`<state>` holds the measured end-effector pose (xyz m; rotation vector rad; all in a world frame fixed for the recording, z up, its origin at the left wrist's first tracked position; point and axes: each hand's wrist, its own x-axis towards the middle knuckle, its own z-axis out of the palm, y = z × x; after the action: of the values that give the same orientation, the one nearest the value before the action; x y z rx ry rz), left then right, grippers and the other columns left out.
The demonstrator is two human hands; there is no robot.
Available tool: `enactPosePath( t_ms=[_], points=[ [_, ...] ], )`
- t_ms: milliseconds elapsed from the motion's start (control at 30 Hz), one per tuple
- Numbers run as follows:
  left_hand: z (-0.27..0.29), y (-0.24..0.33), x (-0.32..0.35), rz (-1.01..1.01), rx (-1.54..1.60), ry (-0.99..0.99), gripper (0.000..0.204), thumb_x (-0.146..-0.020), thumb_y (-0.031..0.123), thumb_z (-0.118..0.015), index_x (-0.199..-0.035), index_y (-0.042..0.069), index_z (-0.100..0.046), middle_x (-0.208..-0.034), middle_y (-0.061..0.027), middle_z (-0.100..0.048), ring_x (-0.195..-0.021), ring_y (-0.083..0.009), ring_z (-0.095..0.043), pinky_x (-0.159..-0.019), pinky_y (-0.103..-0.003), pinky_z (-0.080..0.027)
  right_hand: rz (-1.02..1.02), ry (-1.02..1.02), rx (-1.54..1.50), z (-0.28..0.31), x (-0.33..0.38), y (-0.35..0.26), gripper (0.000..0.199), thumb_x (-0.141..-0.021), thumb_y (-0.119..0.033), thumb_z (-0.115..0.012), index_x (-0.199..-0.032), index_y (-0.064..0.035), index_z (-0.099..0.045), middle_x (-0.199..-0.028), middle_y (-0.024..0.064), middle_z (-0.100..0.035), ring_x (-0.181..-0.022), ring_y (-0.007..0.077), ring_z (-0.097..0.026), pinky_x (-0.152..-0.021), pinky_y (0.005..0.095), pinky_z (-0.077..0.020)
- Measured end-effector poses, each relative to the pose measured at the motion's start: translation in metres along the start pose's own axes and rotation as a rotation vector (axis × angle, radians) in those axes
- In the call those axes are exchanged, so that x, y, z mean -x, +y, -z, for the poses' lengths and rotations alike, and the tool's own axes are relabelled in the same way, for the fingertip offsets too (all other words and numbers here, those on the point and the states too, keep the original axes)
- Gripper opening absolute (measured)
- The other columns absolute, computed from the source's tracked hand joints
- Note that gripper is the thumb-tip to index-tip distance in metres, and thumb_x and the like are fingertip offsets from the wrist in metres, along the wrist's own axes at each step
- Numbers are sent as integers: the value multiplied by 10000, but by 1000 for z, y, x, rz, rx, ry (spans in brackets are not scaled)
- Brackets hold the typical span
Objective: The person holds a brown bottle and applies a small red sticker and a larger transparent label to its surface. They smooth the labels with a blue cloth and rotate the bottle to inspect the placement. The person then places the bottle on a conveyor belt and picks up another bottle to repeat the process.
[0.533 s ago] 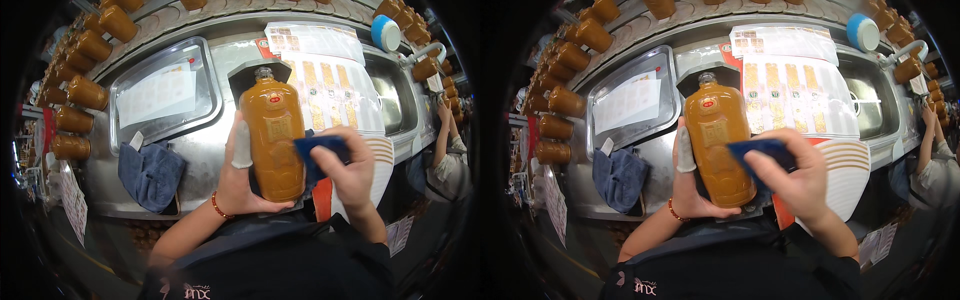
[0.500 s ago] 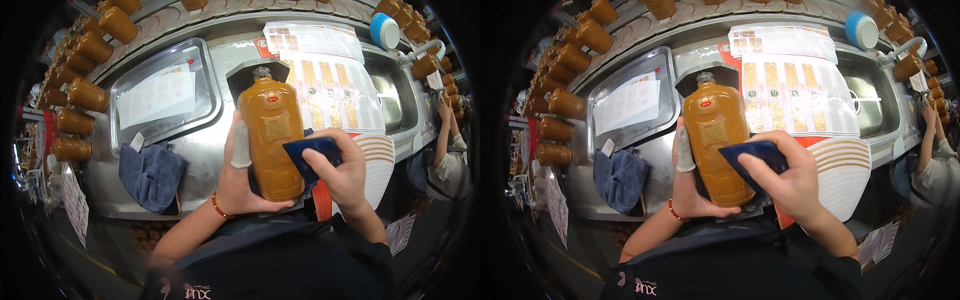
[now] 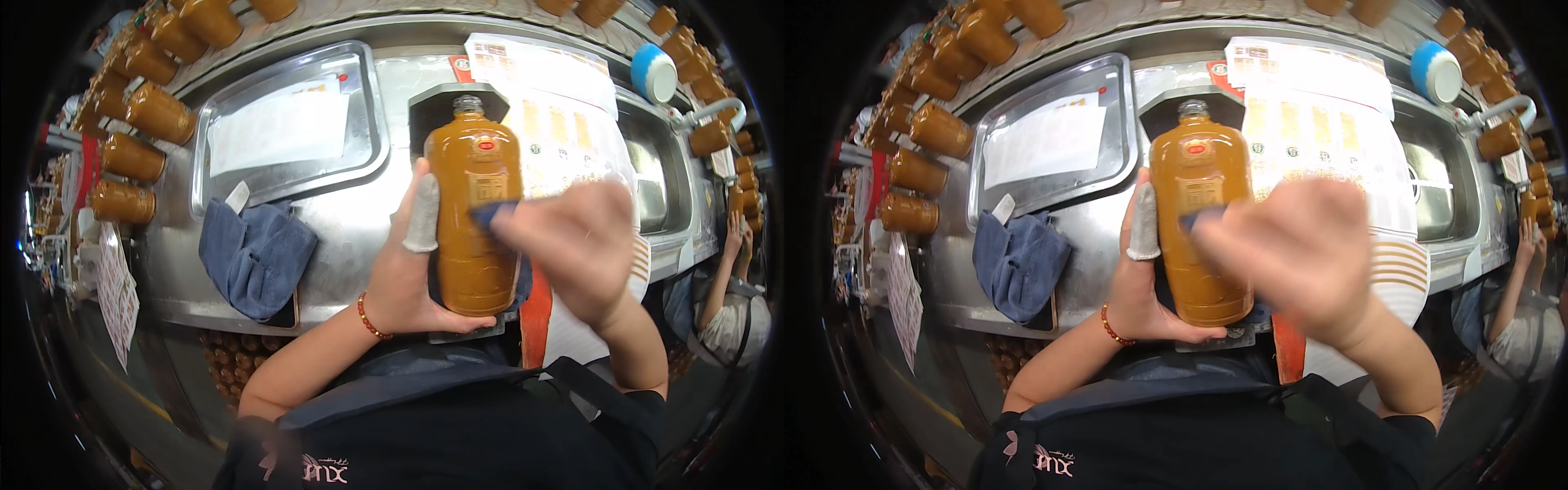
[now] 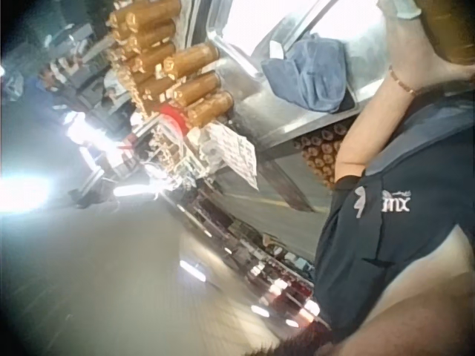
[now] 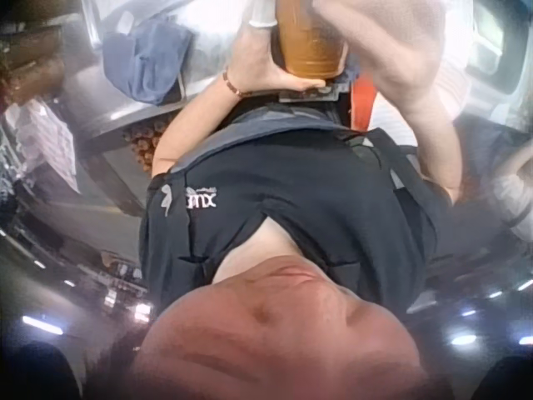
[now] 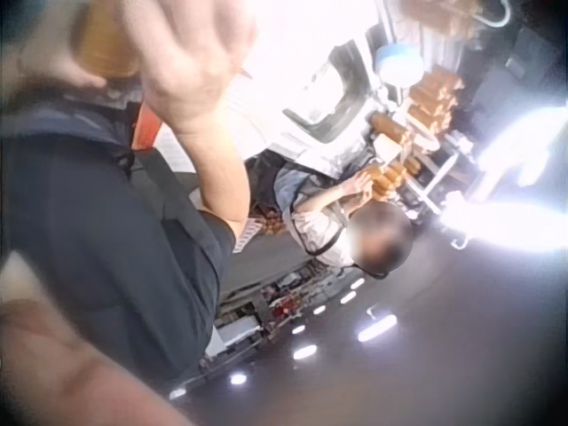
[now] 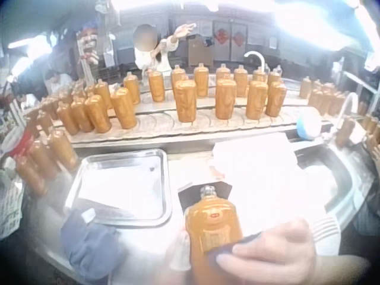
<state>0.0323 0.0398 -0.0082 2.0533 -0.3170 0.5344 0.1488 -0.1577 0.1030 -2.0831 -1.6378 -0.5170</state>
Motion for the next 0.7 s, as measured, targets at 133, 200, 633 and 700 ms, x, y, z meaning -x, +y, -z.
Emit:
enactPosePath(
  t_ms=[133, 200, 633, 700],
  points=[
    [-11, -6, -1, -11, 62, 55, 1508, -581, 605, -958, -1672, 48, -78, -1690, -311, -90, -1546, -478, -234, -1234, -468, -317, 80, -237, -250, 10, -7, -29, 210, -741, -99, -762, -951, -110, -761, -905, -20, -660, -767, 170, -582, -698, 315, -471],
    [-2, 1, 1, 5, 45, 51, 1480, -585, 602, -953, -1669, 45, -114, -1687, -312, -96, -1541, -476, -251, -1233, -467, -325, -203, -336, -537, 1, -26, -1, 188, -781, -58, -769, -964, -99, -787, -893, -14, -697, -794, 164, -572, -737, 323, -451],
    [1, 4, -1, 19, 96, 79, 1444, -598, 543, -972, -1652, 6, -145, -1668, -308, -164, -1521, -472, -302, -1213, -457, -366, -406, -240, -252, 13, -61, 24, 239, -786, -40, -801, -1014, -109, -795, -846, 21, -715, -699, 190, -542, -658, 326, -429],
    [2, 7, -1, 30, 99, 78, 1413, -616, 550, -957, -1648, 0, -163, -1668, -296, -178, -1517, -466, -310, -1216, -453, -367, -74, -123, -22, 13, -63, 21, 318, -732, 18, -788, -1031, -91, -794, -860, 16, -708, -696, 175, -555, -637, 329, -420]
  ],
)
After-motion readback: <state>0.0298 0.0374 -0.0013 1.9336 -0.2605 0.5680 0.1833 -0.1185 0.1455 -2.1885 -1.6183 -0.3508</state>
